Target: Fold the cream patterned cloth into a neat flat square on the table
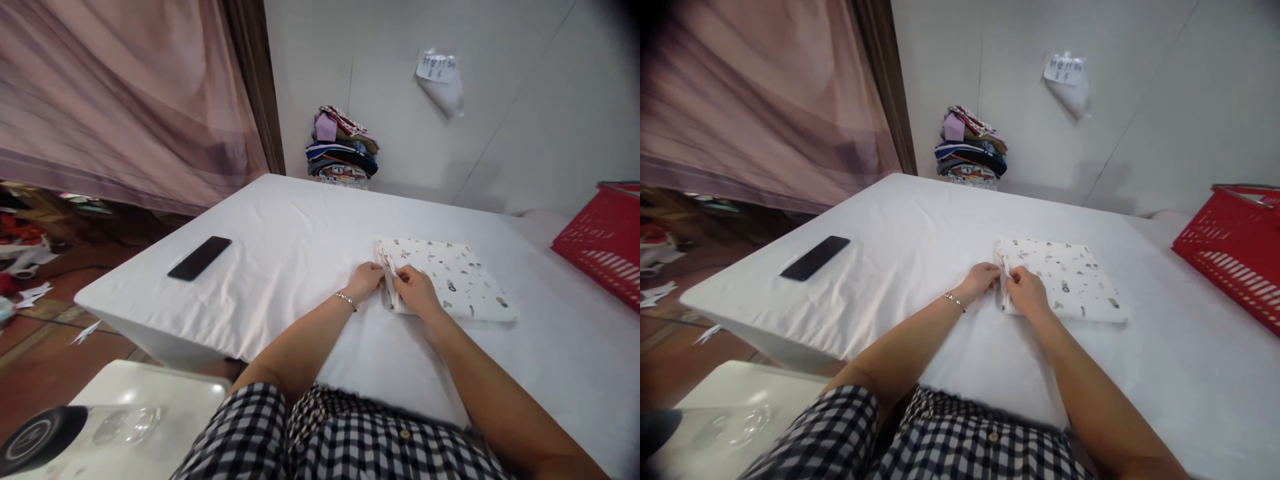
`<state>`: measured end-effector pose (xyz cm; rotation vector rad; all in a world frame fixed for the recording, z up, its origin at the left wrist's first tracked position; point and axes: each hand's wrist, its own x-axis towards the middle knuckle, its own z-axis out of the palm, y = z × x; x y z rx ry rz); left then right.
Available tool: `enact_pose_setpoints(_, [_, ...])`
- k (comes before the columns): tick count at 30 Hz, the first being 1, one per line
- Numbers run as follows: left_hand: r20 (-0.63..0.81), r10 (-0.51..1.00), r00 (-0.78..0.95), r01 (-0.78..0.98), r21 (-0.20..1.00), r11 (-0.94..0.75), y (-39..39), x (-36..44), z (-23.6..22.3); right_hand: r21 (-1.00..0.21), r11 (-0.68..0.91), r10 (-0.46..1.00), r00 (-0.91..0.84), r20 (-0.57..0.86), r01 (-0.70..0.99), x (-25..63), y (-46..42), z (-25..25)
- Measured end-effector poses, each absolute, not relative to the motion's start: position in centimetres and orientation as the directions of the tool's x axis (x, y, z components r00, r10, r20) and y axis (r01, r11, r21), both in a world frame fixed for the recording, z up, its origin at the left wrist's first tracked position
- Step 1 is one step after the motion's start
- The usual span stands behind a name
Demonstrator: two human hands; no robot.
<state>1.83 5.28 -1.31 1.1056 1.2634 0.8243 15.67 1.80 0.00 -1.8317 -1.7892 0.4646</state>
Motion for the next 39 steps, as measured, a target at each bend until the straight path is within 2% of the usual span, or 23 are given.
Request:
enact_pose_setpoints(7, [-0.271,0.941,0.204,-0.012,0.960,0.279,4.8,1.7,-0.7,-0.548,0.036,0.993,0.034,0.117,0.835,15.4,1.6,0.4])
enact_pose_setpoints(15, [-0.270,0.931,0.245,-0.038,0.957,0.287,5.0,1.5,-0.7,-0.338,-0.023,0.998,0.040,0.044,0.941,14.5,1.7,1.6])
enact_pose_setpoints(17, [-0.267,0.933,0.239,-0.034,0.958,0.283,5.0,1.5,-0.8,-0.363,-0.021,0.997,0.045,0.059,0.932,14.8,1.9,1.4])
enact_pose_setpoints(20, [-0.276,0.937,0.216,0.009,0.960,0.281,5.0,1.6,-0.9,-0.504,-0.026,0.995,0.069,0.067,0.863,15.4,2.1,1.1])
enact_pose_setpoints(23, [-0.279,0.943,0.182,0.134,0.957,0.257,5.1,1.7,-1.2,-0.607,-0.035,0.992,0.101,0.075,0.794,15.8,2.0,0.9])
enact_pose_setpoints(26, [-0.259,0.951,0.169,0.248,0.945,0.213,5.1,1.6,-1.5,-0.619,-0.033,0.990,0.113,0.090,0.785,15.9,1.9,0.8])
enact_pose_setpoints(31, [-0.216,0.958,0.188,0.342,0.929,0.142,4.9,1.7,-1.2,-0.607,-0.007,0.985,0.110,0.133,0.795,15.8,2.1,0.3])
enact_pose_setpoints(39, [-0.177,0.955,0.239,0.568,0.823,0.010,5.2,2.2,-0.7,-0.616,0.003,0.982,0.115,0.152,0.788,15.8,2.1,0.2])
